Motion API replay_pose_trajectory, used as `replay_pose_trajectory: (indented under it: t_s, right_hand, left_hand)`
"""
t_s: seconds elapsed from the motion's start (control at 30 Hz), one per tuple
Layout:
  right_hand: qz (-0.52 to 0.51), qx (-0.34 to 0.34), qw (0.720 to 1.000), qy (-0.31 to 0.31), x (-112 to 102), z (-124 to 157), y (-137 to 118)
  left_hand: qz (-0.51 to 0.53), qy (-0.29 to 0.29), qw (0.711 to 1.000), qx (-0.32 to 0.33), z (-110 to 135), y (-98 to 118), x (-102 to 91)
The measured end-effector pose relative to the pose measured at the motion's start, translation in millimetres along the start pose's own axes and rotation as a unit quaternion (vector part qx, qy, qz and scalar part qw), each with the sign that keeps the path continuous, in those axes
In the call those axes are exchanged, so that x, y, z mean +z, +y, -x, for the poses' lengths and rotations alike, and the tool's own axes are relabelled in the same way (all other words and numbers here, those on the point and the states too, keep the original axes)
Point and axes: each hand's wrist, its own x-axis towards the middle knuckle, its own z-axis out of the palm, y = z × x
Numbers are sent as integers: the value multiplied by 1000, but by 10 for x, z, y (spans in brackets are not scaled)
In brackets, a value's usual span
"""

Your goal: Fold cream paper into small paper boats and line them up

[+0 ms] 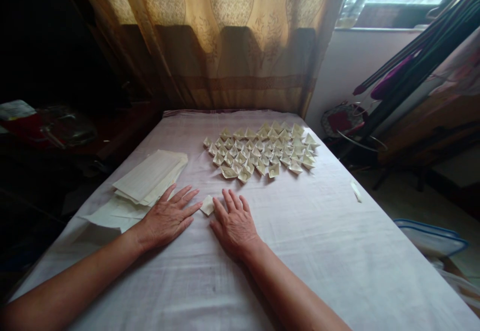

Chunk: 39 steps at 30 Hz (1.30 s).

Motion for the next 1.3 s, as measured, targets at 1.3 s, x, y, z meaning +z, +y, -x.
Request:
replay_pose_trajectory:
  t_s: [1.3]
  right_hand:
    - [-429, 162, 879, 134, -46, -182, -62]
  left_hand:
    - [425, 58, 892, -143, -326, 149, -83]
